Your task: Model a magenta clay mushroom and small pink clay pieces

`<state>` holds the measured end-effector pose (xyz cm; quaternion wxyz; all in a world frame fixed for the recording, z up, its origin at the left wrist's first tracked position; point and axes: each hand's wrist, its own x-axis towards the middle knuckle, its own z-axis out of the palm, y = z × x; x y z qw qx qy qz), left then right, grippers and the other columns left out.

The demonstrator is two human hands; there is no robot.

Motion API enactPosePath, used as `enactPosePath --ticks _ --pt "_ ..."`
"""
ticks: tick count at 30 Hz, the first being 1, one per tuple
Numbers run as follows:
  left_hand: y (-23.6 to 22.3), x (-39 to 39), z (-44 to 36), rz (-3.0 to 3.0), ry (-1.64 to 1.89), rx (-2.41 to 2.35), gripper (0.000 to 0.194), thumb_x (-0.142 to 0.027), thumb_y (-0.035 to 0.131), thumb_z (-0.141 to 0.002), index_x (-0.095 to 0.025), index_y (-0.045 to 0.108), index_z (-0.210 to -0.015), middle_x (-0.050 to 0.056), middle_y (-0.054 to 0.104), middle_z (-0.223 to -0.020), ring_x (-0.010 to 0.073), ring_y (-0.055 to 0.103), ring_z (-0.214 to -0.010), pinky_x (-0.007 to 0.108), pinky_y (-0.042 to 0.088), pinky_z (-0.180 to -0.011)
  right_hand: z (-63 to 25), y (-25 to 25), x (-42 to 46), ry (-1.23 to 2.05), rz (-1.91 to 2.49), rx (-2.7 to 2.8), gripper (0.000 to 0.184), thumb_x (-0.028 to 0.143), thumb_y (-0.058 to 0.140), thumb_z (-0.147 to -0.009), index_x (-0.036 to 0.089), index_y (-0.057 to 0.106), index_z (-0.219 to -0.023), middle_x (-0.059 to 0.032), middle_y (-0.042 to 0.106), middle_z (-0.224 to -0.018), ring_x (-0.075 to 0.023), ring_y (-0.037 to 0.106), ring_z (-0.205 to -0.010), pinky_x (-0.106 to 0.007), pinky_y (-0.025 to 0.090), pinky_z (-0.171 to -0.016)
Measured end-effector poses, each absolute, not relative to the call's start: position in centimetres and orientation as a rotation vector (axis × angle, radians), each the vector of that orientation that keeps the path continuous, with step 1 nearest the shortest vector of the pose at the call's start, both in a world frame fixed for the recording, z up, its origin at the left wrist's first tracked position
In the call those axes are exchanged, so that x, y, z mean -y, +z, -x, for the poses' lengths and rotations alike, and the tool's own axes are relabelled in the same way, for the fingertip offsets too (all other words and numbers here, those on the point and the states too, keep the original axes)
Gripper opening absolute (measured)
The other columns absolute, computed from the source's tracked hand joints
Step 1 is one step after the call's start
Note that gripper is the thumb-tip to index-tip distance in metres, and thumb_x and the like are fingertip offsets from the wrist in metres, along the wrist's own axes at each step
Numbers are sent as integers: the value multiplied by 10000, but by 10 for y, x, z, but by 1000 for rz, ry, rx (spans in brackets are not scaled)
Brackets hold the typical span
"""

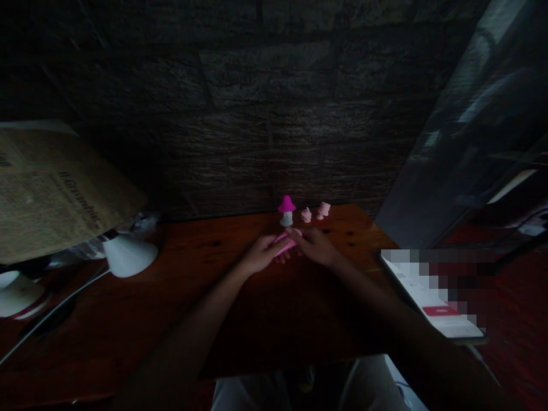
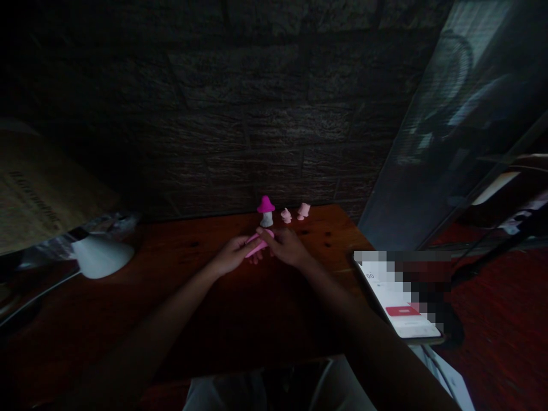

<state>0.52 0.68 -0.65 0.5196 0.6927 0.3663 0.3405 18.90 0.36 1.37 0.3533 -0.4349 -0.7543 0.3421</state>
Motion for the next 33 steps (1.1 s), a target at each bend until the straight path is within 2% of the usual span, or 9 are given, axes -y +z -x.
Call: enactPosePath --ticks 4,8,12,15,20,25,33 --pt "-5 -6 -6 -1645 814 -896 479 -590 541 -897 -129 666 -859 42 651 -706 119 577 -572 270 440 -567 -190 17 -2 777 1134 1974 577 609 439 -955 166 646 -650 -1 570 -488 -116 542 -464 -249 406 -542" --pt "-1 -4 -6 -1664 764 -870 406 -530 604 -877 -133 665 -821 41 647 -711 115 570 -585 278 456 -594 -191 18 -3 690 1066 2018 535 543 445 -978 162 676 -680 -1 575 -494 -109 527 -458 -254 410 -558" --pt "1 -2 -5 -1692 775 -866 387 -516 618 -870 -136 657 -805 40 652 -694 121 585 -585 281 471 -599 -191 16 -3 691 1060 2006 500 488 454 -982 157 673 -677 -3 573 -501 -110 533 -473 -257 414 -564" --pt "1 -1 -5 -1692 788 -873 405 -532 619 -865 -135 656 -794 43 661 -692 125 599 -584 278 478 -596 -191 15 -3 758 1034 1961 505 513 464 -970 154 661 -674 -2 566 -510 -110 524 -483 -256 405 -542" --pt "0 -2 -5 -1671 769 -851 395 -522 637 -852 -129 674 -866 51 681 -738 123 606 -616 261 475 -595 -191 15 -3 873 908 1959 433 529 534 -932 138 696 -839 -13 615 -623 -111 532 -540 -248 409 -533" --pt "-1 -5 -3 -1623 871 -881 390 -460 676 -835 -138 668 -1055 77 705 -910 138 622 -729 252 471 -615 -192 12 -8 812 1022 1874 416 527 507 -937 147 642 -836 -4 598 -600 -114 535 -518 -250 428 -547" --pt "4 -5 -1 -1632 903 -865 364 -457 701 -800 -126 668 -947 69 703 -863 134 609 -712 254 463 -630 -190 10 -6 922 915 1881 388 517 574 -905 140 625 -979 -18 636 -714 -111 554 -562 -237 450 -539"
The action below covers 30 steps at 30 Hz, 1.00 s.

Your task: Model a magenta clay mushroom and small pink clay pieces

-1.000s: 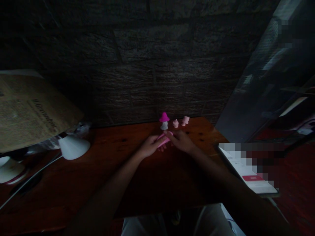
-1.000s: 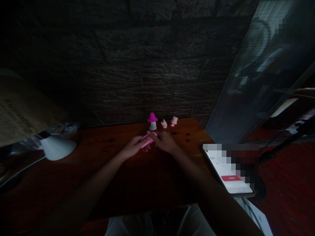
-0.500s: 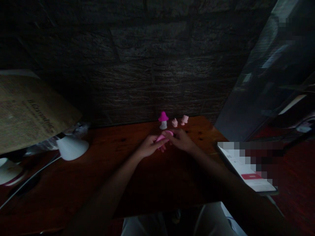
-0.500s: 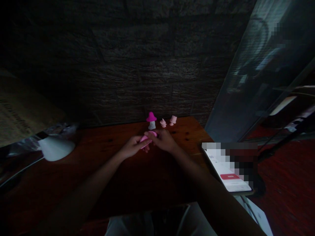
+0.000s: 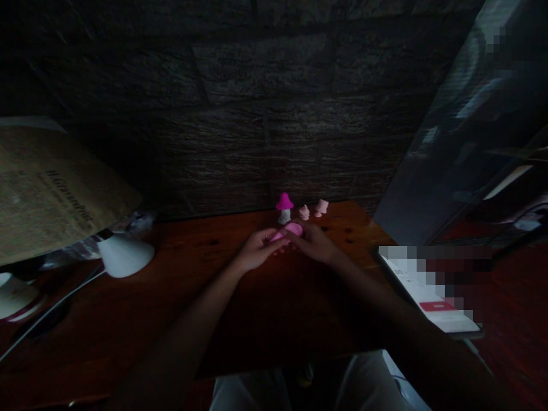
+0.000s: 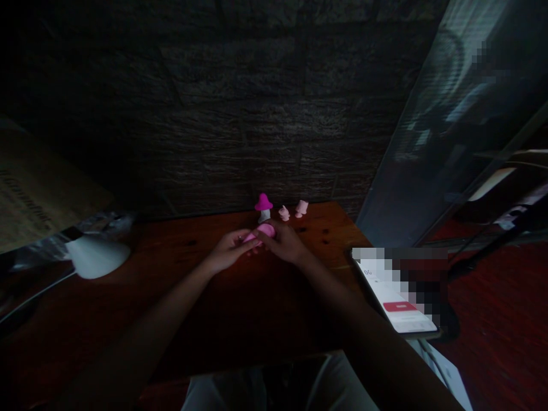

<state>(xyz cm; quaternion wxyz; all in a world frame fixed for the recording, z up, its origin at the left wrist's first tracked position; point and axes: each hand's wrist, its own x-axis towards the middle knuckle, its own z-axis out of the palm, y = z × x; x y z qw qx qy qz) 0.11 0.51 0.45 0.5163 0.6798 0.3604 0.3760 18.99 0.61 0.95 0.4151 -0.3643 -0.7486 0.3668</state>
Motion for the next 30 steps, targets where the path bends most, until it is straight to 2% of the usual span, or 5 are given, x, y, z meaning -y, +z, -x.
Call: enactPosePath --ticks 6,13,19,26,30 --pt "0 -5 -3 -1665 894 -896 309 -416 672 -833 -139 667 -969 69 700 -852 136 609 -705 271 481 -647 -192 9 -8 930 915 1896 315 451 553 -933 147 623 -977 -19 628 -679 -118 554 -548 -258 456 -545" --pt "1 0 -10 -1883 1039 -996 415 -370 761 -776 -177 668 -1132 77 715 -1059 208 642 -932 353 505 -859 -191 7 -9 859 995 1801 338 447 554 -921 155 628 -1075 -41 641 -776 -135 579 -615 -270 472 -565" --pt "-1 -1 -5 -1966 1039 -1051 249 -375 694 -835 -156 690 -954 38 702 -881 168 616 -801 301 480 -752 -190 6 -8 927 964 1850 293 421 557 -922 155 643 -1008 -8 612 -683 -115 552 -544 -263 463 -545" --pt "0 -4 -3 -1866 983 -986 282 -428 627 -862 -154 675 -908 22 636 -778 136 551 -705 260 430 -659 -190 5 -8 950 970 1844 311 460 562 -921 166 625 -1000 20 587 -636 -99 530 -498 -239 438 -509" --pt "2 -5 -3 -1869 998 -982 298 -441 647 -844 -150 683 -899 24 648 -800 144 567 -742 264 433 -696 -190 9 -6 936 911 1850 330 476 561 -923 161 621 -1002 16 594 -664 -98 536 -523 -229 438 -513"
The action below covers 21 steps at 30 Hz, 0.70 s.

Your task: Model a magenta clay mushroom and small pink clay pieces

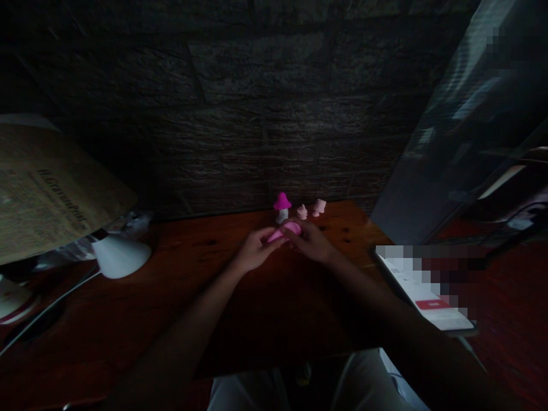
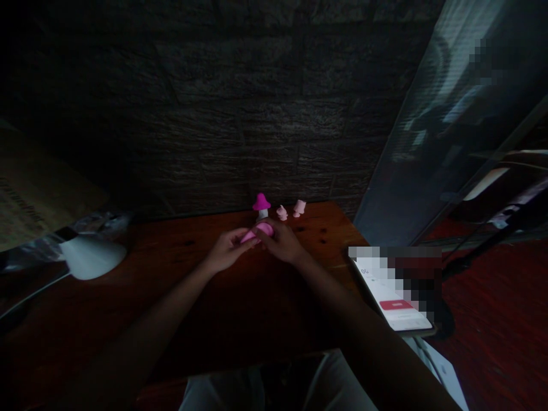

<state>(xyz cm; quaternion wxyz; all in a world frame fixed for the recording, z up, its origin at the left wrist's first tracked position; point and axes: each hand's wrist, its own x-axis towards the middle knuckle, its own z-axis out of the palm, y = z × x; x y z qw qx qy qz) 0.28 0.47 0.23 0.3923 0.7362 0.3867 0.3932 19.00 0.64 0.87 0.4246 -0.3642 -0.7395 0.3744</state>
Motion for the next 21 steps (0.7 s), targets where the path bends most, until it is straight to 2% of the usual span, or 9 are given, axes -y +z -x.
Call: enactPosePath --ticks 7,14,21 --pt "-2 -6 -3 -1804 996 -934 276 -419 672 -832 -145 666 -867 26 650 -793 133 573 -734 264 442 -693 -189 4 -9 983 932 1831 317 470 564 -925 161 619 -972 25 581 -621 -94 522 -490 -230 427 -497" --pt "-2 -5 -5 -1697 954 -948 352 -467 641 -853 -147 684 -994 62 693 -870 133 605 -703 271 471 -643 -190 10 -8 947 920 1767 343 476 568 -918 149 628 -1004 -1 618 -667 -101 535 -522 -240 447 -518" --pt "-1 -6 -2 -1644 939 -941 286 -395 676 -844 -135 721 -955 84 729 -858 145 650 -696 297 513 -671 -190 11 -7 931 965 1763 317 455 560 -923 155 635 -991 -13 630 -672 -110 548 -522 -250 458 -522"
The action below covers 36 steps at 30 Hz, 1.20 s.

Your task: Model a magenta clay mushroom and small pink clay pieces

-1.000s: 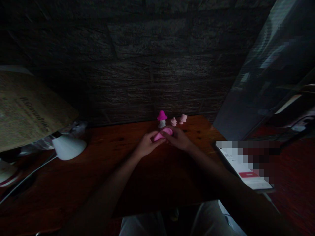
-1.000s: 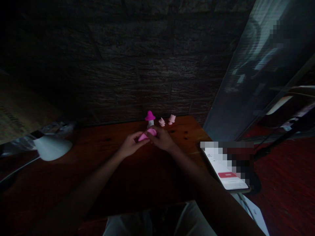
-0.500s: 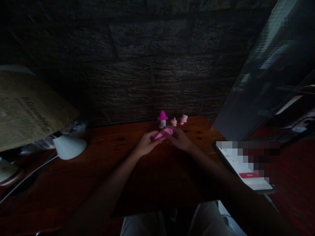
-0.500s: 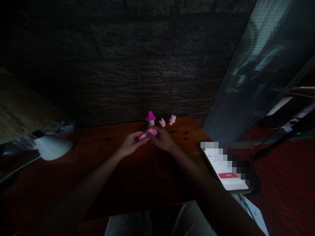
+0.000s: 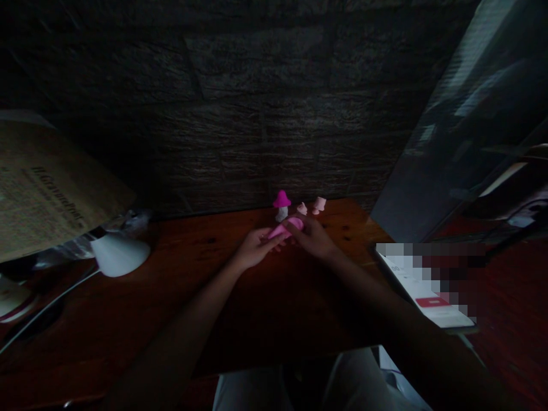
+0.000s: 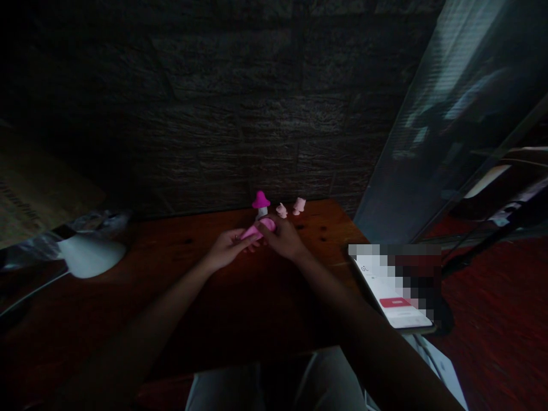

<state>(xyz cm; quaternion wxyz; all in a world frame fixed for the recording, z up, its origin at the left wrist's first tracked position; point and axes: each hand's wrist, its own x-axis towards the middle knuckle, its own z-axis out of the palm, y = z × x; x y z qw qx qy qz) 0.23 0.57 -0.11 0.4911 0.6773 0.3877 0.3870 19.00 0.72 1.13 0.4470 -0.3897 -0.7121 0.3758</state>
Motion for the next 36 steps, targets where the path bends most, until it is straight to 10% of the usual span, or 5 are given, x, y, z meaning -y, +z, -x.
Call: enactPosePath --ticks 36 --pt "2 -4 -4 -1459 1074 -926 657 -755 589 -759 -117 703 -864 99 745 -705 139 652 -536 243 475 -559 -181 17 -1 1206 979 1493 460 612 664 -790 178 645 -938 20 567 -607 -105 507 -505 -235 410 -469"
